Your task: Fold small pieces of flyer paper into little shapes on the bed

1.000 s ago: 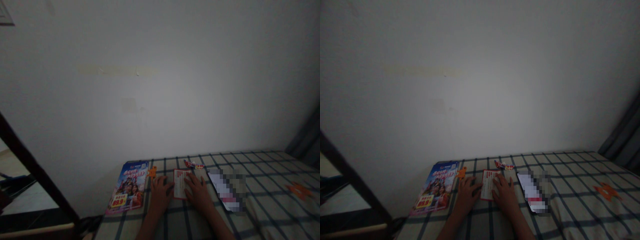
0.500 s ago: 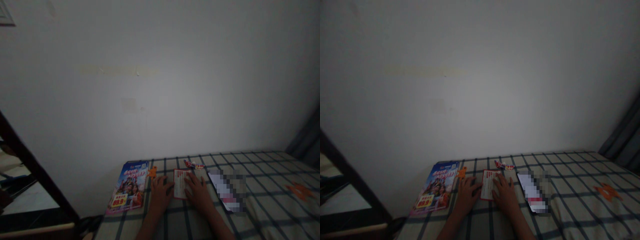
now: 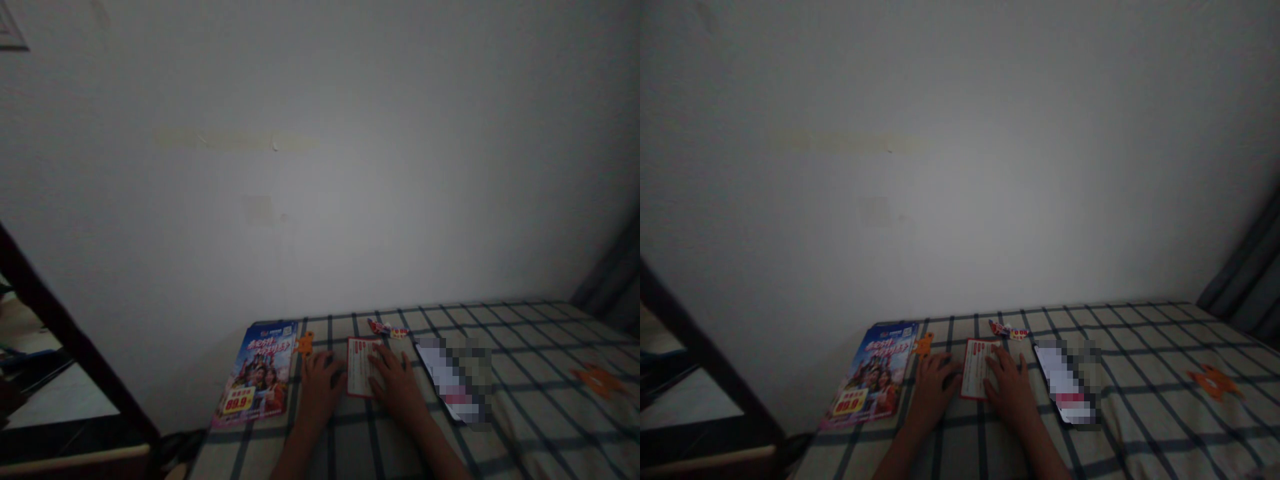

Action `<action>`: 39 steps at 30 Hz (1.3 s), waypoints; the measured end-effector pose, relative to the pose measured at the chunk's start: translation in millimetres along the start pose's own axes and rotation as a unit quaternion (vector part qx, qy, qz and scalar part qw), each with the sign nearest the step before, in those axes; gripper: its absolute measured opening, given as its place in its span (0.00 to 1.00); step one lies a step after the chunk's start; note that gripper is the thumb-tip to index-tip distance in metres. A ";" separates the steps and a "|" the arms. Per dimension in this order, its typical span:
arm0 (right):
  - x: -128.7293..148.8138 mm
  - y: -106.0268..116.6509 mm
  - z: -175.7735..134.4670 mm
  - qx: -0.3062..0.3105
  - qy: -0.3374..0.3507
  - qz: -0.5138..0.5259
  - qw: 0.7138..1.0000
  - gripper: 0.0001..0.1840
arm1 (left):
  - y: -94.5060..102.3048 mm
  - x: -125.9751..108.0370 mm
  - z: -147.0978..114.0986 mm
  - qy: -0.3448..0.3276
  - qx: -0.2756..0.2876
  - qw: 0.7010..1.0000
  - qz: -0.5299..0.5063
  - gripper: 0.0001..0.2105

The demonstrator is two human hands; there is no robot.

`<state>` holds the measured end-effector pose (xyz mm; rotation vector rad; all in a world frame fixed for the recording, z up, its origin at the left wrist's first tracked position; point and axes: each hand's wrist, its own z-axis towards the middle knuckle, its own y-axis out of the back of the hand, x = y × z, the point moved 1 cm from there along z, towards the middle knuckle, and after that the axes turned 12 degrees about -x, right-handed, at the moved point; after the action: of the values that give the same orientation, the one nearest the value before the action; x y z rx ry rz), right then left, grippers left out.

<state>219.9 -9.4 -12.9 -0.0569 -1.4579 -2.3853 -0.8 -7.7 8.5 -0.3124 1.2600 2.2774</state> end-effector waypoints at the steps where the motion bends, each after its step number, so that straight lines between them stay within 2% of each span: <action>1: 0.2 0.0 0.1 0.000 0.000 -0.001 1.000 0.25 | -0.3 0.6 0.1 0.002 0.001 1.000 0.000 0.13; 25: 1.8 2.0 0.1 -0.001 -0.003 -0.001 1.000 0.25 | 1.2 -2.0 1.5 0.007 0.015 0.999 0.039 0.12; 34: -0.2 -3.1 -0.4 -0.008 0.009 -0.004 1.000 0.25 | 9.0 -4.2 13.1 0.024 0.091 0.992 0.079 0.16; 39: 0.1 -2.1 -0.1 -0.003 0.004 0.004 1.000 0.25 | 7.3 -6.8 24.9 -0.015 0.138 0.985 0.100 0.21</action>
<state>219.2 -8.6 -14.7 -0.0531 -1.4442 -2.3807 2.1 7.8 30.1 -0.0540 1.6310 2.2196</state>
